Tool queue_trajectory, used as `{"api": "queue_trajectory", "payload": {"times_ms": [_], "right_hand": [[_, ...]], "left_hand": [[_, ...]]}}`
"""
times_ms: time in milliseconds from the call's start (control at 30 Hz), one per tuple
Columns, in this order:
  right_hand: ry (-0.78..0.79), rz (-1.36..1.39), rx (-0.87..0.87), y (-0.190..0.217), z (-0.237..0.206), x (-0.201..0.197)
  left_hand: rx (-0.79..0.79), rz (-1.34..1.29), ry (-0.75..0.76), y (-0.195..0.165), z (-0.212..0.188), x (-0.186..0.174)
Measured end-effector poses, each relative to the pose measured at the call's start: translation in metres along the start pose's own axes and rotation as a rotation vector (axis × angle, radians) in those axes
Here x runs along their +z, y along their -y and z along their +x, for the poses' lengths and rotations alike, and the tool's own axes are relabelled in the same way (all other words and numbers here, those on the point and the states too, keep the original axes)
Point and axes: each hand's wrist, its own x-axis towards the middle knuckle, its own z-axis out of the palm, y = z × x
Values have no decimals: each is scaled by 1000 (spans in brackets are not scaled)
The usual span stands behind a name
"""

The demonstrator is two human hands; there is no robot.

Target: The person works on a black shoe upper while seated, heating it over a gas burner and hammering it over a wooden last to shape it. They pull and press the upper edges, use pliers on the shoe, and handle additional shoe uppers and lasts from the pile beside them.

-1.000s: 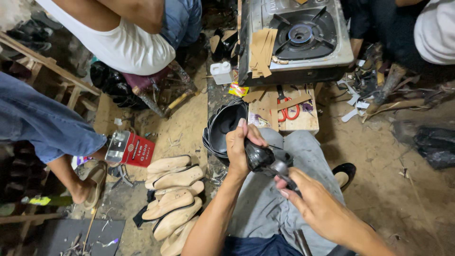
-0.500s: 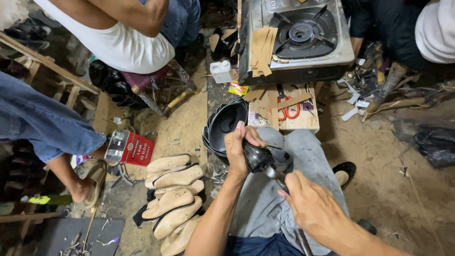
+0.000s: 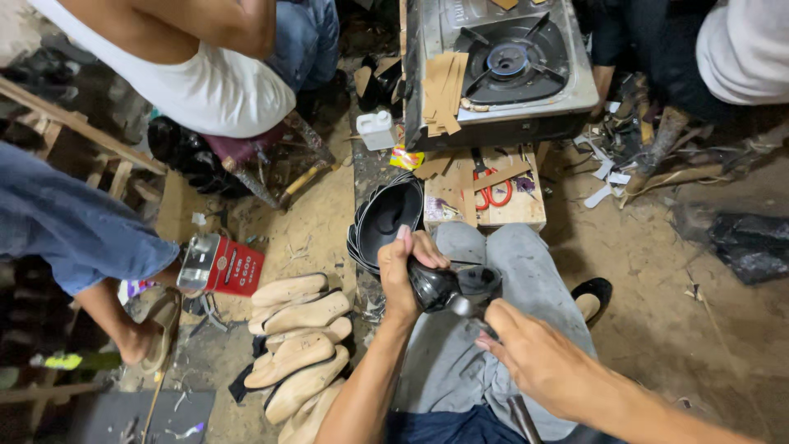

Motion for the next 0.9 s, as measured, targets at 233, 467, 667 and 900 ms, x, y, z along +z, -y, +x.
{"api": "queue_trajectory", "payload": {"times_ms": [233,467,667,900], "right_hand": [[41,-77,173,-2,-4,7],[215,-250,212,18,-7,6],[66,72,50,-6,0,15],[90,23,157,-7,-7,15]], "left_hand": [[13,8,-1,-2,-2,5],[21,88,11,-5,-11,9],[16,-37,-5,-7,-8,-1],[35,8,9,-1,-13,-3]]}}
